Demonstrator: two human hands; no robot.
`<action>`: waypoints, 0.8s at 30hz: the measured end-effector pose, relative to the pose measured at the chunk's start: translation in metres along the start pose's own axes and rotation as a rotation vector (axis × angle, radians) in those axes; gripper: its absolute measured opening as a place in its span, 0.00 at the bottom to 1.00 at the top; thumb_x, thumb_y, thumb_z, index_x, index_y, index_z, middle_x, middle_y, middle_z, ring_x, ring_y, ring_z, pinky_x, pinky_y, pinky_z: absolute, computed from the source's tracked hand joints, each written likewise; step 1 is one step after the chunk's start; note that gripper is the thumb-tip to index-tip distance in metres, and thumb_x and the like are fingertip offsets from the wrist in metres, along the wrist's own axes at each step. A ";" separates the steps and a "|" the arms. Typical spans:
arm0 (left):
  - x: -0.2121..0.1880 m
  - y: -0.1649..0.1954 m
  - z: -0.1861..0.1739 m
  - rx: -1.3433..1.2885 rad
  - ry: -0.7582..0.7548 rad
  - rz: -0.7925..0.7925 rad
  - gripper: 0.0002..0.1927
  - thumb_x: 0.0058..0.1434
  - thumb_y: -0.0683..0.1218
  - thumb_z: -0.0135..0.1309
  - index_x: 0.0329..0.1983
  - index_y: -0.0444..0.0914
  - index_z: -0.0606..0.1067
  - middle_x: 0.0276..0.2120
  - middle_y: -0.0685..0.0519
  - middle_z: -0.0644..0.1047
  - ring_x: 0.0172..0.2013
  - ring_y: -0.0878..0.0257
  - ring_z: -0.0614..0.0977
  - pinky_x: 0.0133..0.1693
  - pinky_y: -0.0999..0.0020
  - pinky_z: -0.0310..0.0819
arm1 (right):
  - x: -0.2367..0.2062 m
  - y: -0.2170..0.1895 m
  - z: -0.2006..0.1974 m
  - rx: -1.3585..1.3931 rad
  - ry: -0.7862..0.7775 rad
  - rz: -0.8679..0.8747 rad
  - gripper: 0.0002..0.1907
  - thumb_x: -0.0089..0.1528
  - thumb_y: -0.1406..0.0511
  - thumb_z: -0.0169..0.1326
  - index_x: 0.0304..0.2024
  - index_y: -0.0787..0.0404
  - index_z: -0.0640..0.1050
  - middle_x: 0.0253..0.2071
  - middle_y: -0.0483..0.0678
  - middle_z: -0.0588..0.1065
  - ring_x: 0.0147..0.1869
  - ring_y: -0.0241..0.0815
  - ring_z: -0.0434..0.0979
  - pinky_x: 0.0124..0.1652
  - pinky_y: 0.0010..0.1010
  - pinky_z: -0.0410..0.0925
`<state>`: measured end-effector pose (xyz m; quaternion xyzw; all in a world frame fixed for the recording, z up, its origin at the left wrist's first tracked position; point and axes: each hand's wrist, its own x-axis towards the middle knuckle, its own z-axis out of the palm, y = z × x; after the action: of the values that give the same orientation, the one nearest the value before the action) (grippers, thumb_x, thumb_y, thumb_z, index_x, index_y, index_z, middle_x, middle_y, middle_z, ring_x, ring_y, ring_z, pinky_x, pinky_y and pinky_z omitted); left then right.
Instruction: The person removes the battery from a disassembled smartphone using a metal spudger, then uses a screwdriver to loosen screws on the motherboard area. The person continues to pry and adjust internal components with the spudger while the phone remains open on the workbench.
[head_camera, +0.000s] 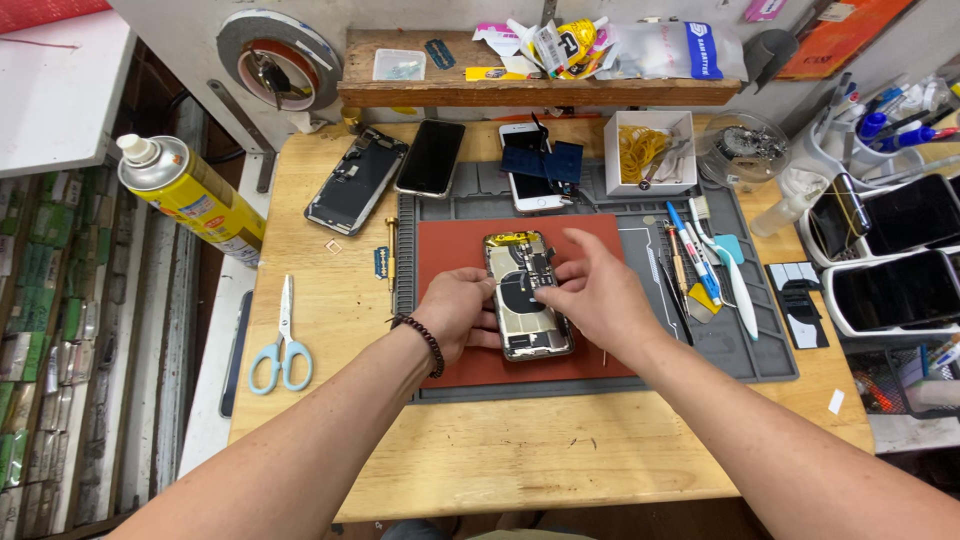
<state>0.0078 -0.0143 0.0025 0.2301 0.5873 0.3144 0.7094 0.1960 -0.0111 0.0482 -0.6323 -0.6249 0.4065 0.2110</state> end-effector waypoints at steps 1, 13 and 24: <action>0.001 -0.002 -0.001 -0.025 -0.008 0.002 0.14 0.73 0.44 0.38 0.55 0.34 0.70 0.41 0.47 0.80 0.36 0.57 0.85 0.36 0.60 0.85 | -0.001 0.001 -0.001 0.145 0.011 0.088 0.38 0.57 0.69 0.64 0.67 0.60 0.62 0.45 0.51 0.81 0.47 0.42 0.82 0.45 0.35 0.75; -0.008 -0.011 -0.005 -0.458 -0.433 -0.053 0.20 0.76 0.47 0.32 0.62 0.37 0.71 0.43 0.51 0.78 0.38 0.65 0.81 0.43 0.63 0.81 | -0.027 -0.028 -0.002 0.622 -0.142 -0.004 0.18 0.60 0.71 0.60 0.52 0.70 0.79 0.45 0.51 0.81 0.48 0.37 0.81 0.49 0.29 0.75; -0.040 0.000 0.001 -0.309 -0.313 0.101 0.22 0.61 0.47 0.56 0.58 0.36 0.71 0.45 0.50 0.79 0.43 0.61 0.83 0.45 0.60 0.83 | -0.026 -0.013 0.003 0.804 -0.125 0.323 0.16 0.63 0.69 0.55 0.53 0.67 0.78 0.46 0.50 0.80 0.48 0.40 0.80 0.47 0.34 0.75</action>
<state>0.0041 -0.0430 0.0307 0.1938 0.4026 0.3961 0.8021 0.1886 -0.0351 0.0631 -0.5636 -0.3218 0.6827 0.3357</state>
